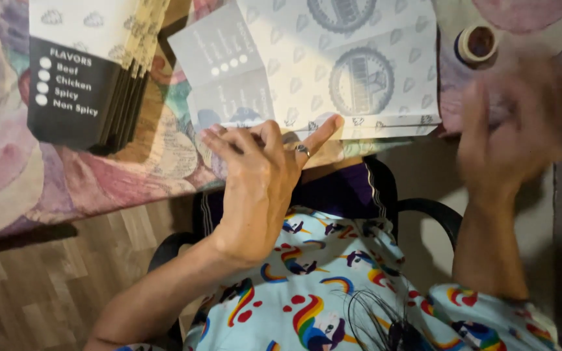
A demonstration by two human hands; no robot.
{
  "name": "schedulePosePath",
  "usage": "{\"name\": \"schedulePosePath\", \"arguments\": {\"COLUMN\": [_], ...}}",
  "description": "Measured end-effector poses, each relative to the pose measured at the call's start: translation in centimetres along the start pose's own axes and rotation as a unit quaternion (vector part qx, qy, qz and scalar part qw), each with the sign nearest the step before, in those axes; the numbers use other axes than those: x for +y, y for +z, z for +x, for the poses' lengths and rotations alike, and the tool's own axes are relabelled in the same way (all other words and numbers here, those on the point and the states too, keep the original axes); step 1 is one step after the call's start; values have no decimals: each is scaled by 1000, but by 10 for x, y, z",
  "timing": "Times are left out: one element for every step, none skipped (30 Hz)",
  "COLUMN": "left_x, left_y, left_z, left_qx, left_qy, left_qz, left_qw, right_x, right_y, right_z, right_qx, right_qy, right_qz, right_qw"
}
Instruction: Preparing food wrappers by folding them and applying flavor labels
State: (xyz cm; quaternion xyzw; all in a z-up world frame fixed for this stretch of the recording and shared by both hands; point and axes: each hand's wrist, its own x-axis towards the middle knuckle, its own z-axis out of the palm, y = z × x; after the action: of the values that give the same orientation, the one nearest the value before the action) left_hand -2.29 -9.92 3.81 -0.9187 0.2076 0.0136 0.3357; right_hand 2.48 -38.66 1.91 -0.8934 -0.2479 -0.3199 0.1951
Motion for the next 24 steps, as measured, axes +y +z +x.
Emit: {"name": "schedulePosePath", "arguments": {"left_x": [0,0,0,1,1,0,0,1,0,1,1,-1,1,3,4,4,3,3,3,2,3,0,-1,0], "left_y": [-1,-1,-2,-2,-2,-1,-1,0,1,0,-1,-1,-1,-1,-1,-1,-1,-1,0,0,0,0,0,-1], "left_z": [0,-1,-2,-2,-3,-4,-4,-3,-2,-2,-1,1,0,1,2,3,4,4,4,4,4,3,3,2], "left_qx": [-3,2,8,8,18,28,26,27,28,27,28,32,34,37,40,49,47,40,45,39,32,36,30,25], "left_qy": [-1,-6,-11,-13,-17,-20,-20,-17,-13,-14,-14,-14,-14,-21,-27,-25,-25,-28,-30,-25,-21,-23,-20,-16], "left_qz": [0,-11,-23,-22,-13,-2,1,-4,-8,-7,-20,-33,-30,-54,-79,-75,-94,-112,-106,-101,-97,-95,-86,-77], "left_qw": [1000,1000,1000,1000,1000,999,999,999,999,1000,999,999,999,998,996,996,994,993,993,994,995,995,996,997], "right_x": [-15,-31,-47,-50,-52,-57,-53,-48,-45,-48,-52,-56,-58,-58,-59,-50,-42,-34,-29,-30,-36,-35,-33,-30], "right_y": [-1,-2,-4,15,33,52,74,95,116,119,123,129,133,137,141,152,163,178,187,198,207,209,211,210], "right_z": [2,4,5,-31,-67,-103,-127,-151,-175,-176,-175,-172,-177,-181,-184,-213,-241,-269,-256,-247,-243,-232,-223,-216], "right_qx": [-1,-175,-343,-342,-310,-275,-273,-292,-309,-308,-322,-333,-329,-331,-333,-327,-317,-306,-298,-284,-270,-259,-248,-238], "right_qy": [-1,34,59,58,-18,-92,-91,-73,-54,-54,-60,-65,-64,-72,-80,-77,-103,-132,-132,-144,-156,-168,-179,-190], "right_qz": [3,95,186,187,211,234,236,170,104,105,66,25,24,10,-4,-10,-51,-87,-89,-106,-124,-143,-162,-183], "right_qw": [1000,979,919,919,927,928,928,938,944,944,942,940,942,941,939,942,941,939,941,942,942,940,938,935]}}
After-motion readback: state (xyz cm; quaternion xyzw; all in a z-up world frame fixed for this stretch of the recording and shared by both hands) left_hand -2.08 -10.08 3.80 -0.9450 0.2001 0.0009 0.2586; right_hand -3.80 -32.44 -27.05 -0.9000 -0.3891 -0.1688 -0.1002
